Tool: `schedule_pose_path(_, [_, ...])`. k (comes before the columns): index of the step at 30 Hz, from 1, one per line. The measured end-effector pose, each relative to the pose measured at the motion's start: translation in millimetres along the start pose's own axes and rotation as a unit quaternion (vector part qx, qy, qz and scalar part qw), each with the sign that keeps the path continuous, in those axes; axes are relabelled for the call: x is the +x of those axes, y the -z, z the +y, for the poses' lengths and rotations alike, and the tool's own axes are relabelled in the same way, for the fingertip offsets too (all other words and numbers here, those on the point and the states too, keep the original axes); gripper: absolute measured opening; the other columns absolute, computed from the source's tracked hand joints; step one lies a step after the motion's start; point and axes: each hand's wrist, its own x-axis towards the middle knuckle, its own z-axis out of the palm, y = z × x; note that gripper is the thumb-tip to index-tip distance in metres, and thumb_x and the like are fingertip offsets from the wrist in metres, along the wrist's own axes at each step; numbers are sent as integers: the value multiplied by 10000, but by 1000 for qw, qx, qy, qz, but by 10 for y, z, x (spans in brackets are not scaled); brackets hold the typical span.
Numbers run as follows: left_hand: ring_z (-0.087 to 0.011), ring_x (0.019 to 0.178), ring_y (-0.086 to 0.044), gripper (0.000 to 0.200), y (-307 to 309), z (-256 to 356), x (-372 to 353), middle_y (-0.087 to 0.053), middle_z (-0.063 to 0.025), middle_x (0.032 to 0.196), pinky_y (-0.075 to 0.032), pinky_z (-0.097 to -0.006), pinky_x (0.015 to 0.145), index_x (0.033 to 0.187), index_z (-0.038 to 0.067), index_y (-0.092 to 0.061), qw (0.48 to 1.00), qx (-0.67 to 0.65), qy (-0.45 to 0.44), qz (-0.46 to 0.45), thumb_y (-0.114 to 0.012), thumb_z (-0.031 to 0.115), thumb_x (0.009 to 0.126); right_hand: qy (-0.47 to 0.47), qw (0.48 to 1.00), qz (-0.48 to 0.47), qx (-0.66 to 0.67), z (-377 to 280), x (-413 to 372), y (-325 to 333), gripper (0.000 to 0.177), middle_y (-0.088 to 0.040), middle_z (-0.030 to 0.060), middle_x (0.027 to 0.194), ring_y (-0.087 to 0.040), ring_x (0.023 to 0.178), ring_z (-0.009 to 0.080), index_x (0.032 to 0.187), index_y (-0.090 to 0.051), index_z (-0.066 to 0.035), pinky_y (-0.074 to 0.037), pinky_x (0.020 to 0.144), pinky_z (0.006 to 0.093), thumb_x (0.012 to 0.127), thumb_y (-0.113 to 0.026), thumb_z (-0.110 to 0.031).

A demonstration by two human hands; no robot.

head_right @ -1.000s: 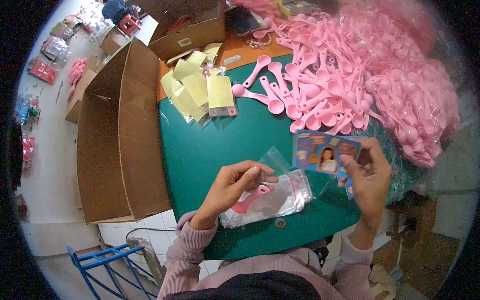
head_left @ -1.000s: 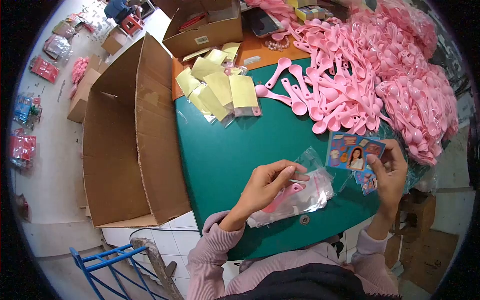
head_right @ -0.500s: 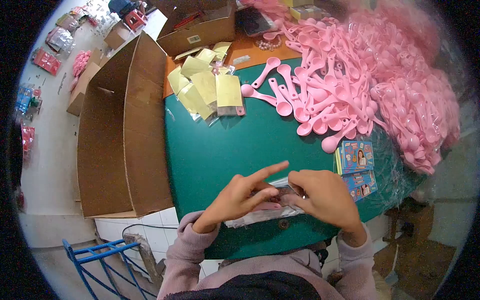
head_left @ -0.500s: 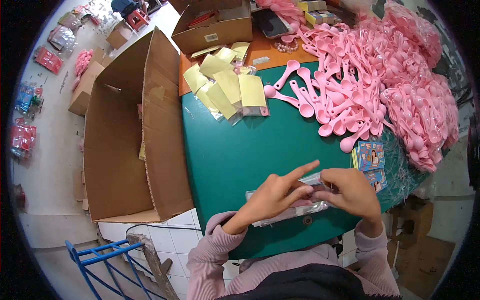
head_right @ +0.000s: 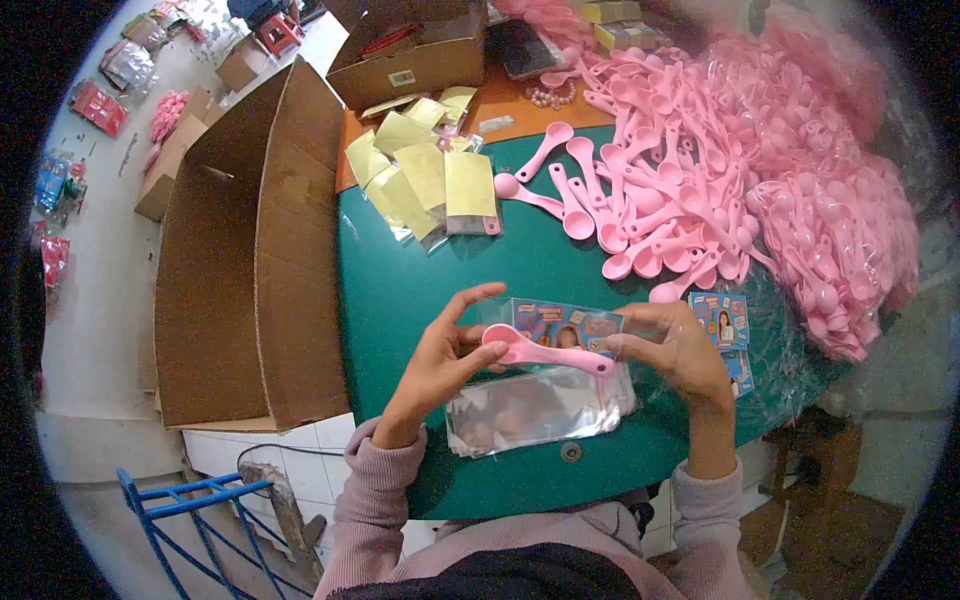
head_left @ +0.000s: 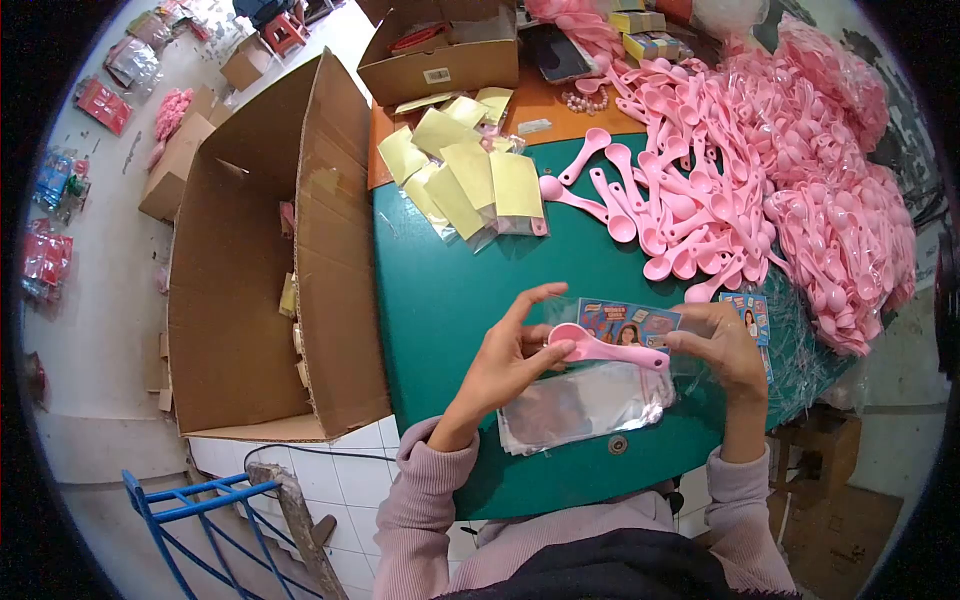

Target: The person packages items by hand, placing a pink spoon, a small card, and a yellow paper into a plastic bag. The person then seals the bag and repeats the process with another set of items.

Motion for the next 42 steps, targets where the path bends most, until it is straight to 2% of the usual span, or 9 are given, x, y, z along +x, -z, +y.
schedule_pose_path(6, [-134,873,-583,573,-62,-30,-1,-618,-111,944,-494,-251,714,1317,69,-287,999,44,2,19,-591,52,832,-3,985,4,-170,2,33,-36,155,-564,2,663,-534,634,63,829,-602,4,-420,565,214,707,-684,-45])
schedule_pose_path(11, [-211,961,-582,577,-173,-186,-71,-566,-191,1065,-501,-291,748,1360,109,-176,973,141,-69,167,-508,86,889,188,940,104,-265,84,103,-346,255,-616,77,778,-594,712,152,909,-606,1,-470,659,259,706,-707,-117])
schedule_pose_path(12, [-225,972,-584,564,-183,-209,-104,-564,-196,1072,-508,-305,747,1365,99,-121,994,-17,-6,112,-458,113,913,227,921,5,-315,92,97,-322,358,-596,122,964,-591,859,243,1005,-569,-9,-472,765,313,703,-702,-147])
schedule_pose_path(13, [-238,983,-586,553,-198,-215,-137,-561,-201,1079,-515,-320,746,1369,89,-66,981,-176,58,53,-408,140,937,226,922,4,-315,106,78,-338,358,-596,122,964,-591,859,243,1005,-569,-9,-472,765,313,703,-702,-147])
schedule_pose_path(15, [-237,976,-589,526,-220,-222,-195,-564,-203,1073,-518,-315,755,1372,91,11,986,-144,69,37,-312,152,961,253,882,-148,-369,142,23,-396,426,-535,138,1114,-539,991,294,1100,-524,-25,-445,832,347,722,-672,-152])
schedule_pose_path(27, [-227,948,-593,506,-169,-352,-168,-557,-185,1089,-528,-327,780,1381,134,-72,992,-55,71,91,-303,53,938,208,904,-82,-365,440,267,-725,209,-497,132,832,-530,742,281,906,-528,-12,-438,655,370,750,-624,-112])
schedule_pose_path(32, [-265,836,-634,541,-219,-279,-192,-635,-176,876,-493,-328,732,1367,76,-178,977,178,-31,115,-391,13,873,175,920,-106,-334,406,322,-682,211,-506,135,826,-538,723,283,867,-511,-7,-441,647,365,731,-640,-105])
schedule_pose_path(39, [-209,857,-602,588,-207,-162,-218,-625,-174,935,-459,-332,798,1388,100,-170,986,132,1,104,-397,14,852,208,923,-129,-298,367,253,-697,196,-479,125,790,-520,731,282,828,-500,-6,-425,650,364,706,-637,-76])
schedule_pose_path(42, [-188,668,-594,560,-172,-340,-179,-631,-162,822,-461,-279,669,1377,89,-184,990,90,-11,107,-404,29,866,264,878,-141,-373,377,192,-718,193,-473,116,791,-502,761,279,818,-501,-19,-402,679,368,715,-631,-118])
